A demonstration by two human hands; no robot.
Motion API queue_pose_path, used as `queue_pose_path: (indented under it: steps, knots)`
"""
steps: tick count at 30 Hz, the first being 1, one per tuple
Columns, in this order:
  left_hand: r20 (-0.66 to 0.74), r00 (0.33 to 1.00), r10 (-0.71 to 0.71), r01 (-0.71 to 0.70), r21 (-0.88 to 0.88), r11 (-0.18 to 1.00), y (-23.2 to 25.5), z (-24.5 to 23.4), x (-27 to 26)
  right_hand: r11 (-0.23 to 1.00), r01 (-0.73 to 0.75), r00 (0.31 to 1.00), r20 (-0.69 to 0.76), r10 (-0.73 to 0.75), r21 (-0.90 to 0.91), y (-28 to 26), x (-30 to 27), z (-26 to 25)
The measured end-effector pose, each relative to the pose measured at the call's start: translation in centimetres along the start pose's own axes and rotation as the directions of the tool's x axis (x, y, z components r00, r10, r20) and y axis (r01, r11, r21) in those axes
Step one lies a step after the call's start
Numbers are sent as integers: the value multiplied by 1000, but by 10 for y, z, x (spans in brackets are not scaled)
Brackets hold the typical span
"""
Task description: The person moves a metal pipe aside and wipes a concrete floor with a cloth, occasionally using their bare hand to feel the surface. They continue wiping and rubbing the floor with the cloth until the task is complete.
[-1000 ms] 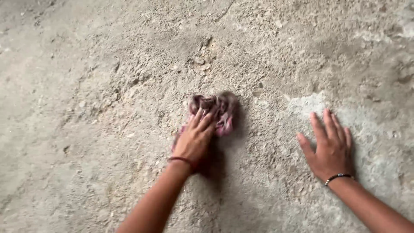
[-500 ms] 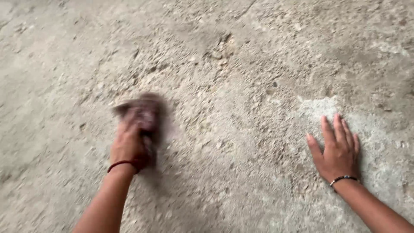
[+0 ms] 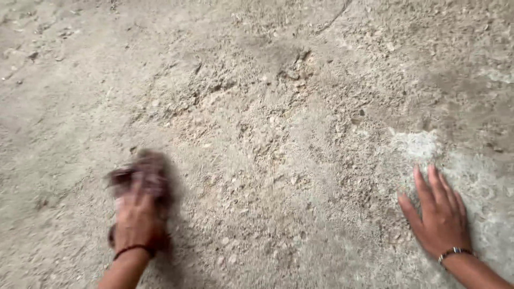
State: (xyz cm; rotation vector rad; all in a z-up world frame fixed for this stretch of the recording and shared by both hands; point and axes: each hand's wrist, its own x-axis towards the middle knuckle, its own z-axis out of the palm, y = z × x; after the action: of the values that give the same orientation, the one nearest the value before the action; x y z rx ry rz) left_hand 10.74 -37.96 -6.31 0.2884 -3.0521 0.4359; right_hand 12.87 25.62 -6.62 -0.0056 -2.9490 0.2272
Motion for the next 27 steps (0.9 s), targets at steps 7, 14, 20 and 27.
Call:
queue_pose_path:
  steps: [7, 14, 20, 27]
  knots:
    - [-186, 919, 347, -388, -279, 879, 29, -37, 22, 997, -46, 998, -53, 43, -65, -8, -11, 8]
    - [197, 917, -346, 371, -106, 922, -62, 0, 5, 993, -44, 998, -45, 39, -111, 3, -12, 11]
    - [172, 796, -580, 597, -71, 799, -119, 25, -22, 990, -33, 999, -34, 29, -134, 10, -11, 13]
    - [70, 969, -239, 248, -338, 908, -17, 16, 26, 989, -21, 999, -37, 16, -144, 9, -14, 16]
